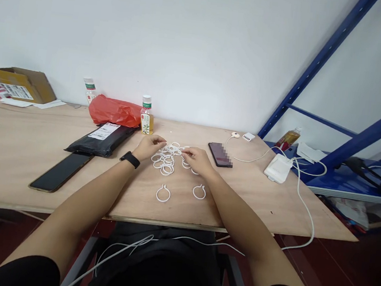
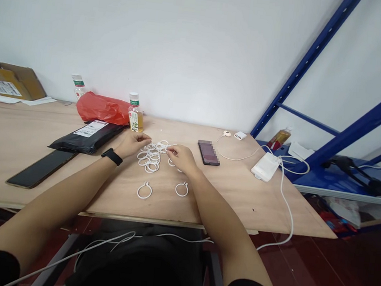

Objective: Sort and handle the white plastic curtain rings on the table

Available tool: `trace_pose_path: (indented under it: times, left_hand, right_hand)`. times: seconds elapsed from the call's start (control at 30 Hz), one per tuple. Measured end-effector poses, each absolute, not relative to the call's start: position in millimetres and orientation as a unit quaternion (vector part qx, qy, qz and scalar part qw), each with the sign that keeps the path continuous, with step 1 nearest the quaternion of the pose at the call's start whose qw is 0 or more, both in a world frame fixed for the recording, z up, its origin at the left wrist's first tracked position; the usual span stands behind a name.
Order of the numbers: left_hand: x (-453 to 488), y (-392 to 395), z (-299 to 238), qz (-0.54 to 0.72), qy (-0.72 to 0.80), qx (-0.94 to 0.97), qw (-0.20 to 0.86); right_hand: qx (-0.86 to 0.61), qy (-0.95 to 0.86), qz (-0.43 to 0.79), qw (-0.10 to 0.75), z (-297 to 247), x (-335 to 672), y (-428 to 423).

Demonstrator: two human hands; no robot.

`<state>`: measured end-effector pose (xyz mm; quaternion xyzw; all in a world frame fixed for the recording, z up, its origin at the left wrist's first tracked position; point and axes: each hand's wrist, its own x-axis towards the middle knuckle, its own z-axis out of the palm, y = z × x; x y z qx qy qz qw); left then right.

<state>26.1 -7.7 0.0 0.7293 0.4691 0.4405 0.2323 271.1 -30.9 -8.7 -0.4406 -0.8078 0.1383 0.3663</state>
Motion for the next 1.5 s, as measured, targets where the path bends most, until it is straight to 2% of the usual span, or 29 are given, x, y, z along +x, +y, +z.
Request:
trace_pose_path:
  times: [0.07, 0.2, 0.43, 0.73, 1.33, 1.5]
  left_hand:
    - [40, -14, -4, 0.445, 0.423, 0.739, 0.277]
    - [59, -29, -8, 0.441, 0.370, 0.763, 0.293]
    - [62, -32, -8, 0.442, 0.374, 0.751, 0.317]
    - [60, -33, -11, 0.399, 0.391, 0.790, 0.253]
    - [61, -37, -6, 0.377, 0.373, 0.824, 0.202]
    - [58, -38, 4, 0.374, 0.377, 0.838, 0.126]
  right_hand:
    - [-0.425, -0.806, 0.147, 0.385, -6, 266, -36]
    - [-0.412, -0.812, 0.148, 0.387, -4, 260, -42]
    - [-0.423, -0.803, 0.142, 0.396, -5, 263, -41]
    - [-0.405, -0.816, 0.169, 0.377, -4, 265, -42]
    - [-0.403, -0.815, 0.171, 0.379, -4, 264, -43]
    - [-0.407, -0.814, 0.161, 0.383, -2, 262, -43]
